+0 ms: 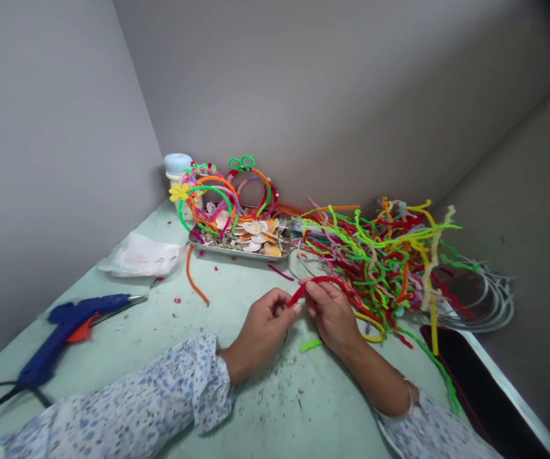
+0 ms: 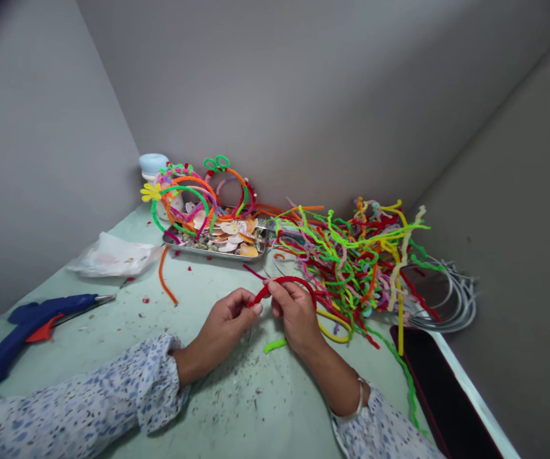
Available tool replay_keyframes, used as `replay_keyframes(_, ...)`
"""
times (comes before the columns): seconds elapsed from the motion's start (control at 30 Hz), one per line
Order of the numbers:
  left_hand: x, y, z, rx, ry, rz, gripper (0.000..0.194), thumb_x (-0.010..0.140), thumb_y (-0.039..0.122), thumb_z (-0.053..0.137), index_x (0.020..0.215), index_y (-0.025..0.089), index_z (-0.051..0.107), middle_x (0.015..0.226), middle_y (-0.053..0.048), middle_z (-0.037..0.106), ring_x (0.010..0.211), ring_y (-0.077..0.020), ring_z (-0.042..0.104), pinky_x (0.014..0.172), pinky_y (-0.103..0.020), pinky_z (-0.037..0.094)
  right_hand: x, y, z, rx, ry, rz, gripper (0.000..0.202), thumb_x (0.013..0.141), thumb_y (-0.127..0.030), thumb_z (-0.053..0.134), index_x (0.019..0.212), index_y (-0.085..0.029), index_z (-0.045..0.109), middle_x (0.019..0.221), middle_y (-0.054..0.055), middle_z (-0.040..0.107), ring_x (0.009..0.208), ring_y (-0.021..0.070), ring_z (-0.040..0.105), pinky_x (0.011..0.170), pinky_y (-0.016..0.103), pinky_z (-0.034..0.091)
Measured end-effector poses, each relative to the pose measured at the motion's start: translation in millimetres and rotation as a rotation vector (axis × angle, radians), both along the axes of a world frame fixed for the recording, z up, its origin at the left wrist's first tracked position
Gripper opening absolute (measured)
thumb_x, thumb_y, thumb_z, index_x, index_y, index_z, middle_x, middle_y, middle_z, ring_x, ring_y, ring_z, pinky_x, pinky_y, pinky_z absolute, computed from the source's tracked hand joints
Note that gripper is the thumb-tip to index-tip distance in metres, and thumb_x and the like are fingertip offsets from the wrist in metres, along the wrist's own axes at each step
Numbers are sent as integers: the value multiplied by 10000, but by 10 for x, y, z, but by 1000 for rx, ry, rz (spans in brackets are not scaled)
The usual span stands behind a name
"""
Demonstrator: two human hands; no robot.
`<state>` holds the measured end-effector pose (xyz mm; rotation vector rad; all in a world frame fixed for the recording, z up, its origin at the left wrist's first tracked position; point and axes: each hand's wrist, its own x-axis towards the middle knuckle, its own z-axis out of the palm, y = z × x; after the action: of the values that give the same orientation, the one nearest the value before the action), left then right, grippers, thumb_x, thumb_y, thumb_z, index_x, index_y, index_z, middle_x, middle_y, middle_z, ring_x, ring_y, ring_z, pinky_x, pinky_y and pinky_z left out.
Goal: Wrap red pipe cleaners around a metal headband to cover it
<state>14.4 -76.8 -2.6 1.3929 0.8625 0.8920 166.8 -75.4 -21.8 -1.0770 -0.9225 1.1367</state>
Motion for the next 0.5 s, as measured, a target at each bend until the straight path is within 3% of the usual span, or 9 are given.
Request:
replay_keyframes(0.17, -1, 4, 6, -9, -28, -10, 204, 846, 357, 527, 811, 156, 532, 647, 43, 445, 578, -85, 375, 543, -217, 310, -7, -3, 17, -2, 30, -2, 235, 783, -393, 669, 827, -163, 688, 487, -52, 477, 458, 75, 383, 459, 213, 273)
replay_keyframes(0.5, 16, 48, 25, -192, -164, -35, 183, 817, 301, 546, 710, 157, 513, 546, 51, 420, 498, -67, 352, 496, -209, 274, -14, -11, 60, 4, 106, 1, 243, 754, -395, 694, 815, -160, 702, 481, -52, 474, 443, 59, 376, 426, 194, 255)
